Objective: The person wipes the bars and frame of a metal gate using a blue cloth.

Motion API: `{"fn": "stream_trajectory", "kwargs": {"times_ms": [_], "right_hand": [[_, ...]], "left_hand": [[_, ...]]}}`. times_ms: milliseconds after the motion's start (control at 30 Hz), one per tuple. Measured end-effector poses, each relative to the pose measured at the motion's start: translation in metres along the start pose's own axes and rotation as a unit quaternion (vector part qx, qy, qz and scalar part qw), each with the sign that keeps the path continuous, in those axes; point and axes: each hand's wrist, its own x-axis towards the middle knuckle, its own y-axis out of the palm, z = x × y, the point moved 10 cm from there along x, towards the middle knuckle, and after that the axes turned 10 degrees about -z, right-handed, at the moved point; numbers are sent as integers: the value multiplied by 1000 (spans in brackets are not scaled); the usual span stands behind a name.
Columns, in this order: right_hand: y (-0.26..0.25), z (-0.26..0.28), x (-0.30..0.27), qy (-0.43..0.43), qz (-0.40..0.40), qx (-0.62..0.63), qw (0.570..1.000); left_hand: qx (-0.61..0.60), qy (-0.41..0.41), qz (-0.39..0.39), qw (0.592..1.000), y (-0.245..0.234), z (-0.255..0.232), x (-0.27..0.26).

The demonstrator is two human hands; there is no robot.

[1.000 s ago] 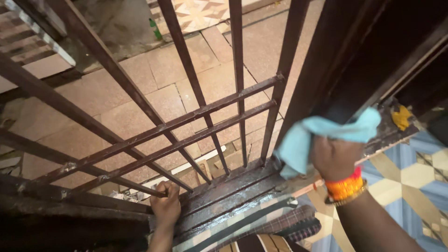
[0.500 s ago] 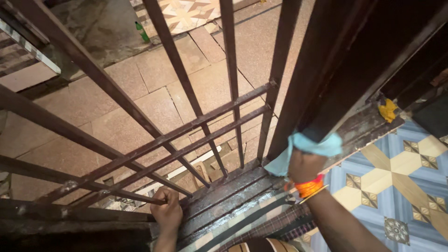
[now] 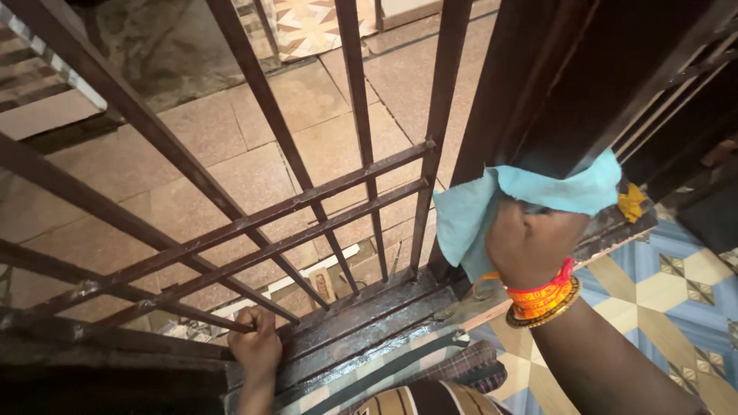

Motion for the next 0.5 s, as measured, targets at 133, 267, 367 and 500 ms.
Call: {"fn": "stream_trajectory", "kwargs": {"times_ms": [133, 267, 367, 500], "right_hand": [[13, -24, -46, 56, 29, 45, 997], [38, -59, -140, 86, 106, 27, 990], [42, -79, -178, 111, 151, 30, 982], [31, -55, -134, 68, 125, 41, 989]], "left_hand": [[-30, 11, 3, 999, 6, -7, 2], [47, 100, -12, 994, -2, -29, 1], [25, 10, -14, 1000, -2, -9, 2], [38, 3, -36, 999, -3, 3, 2]]}}
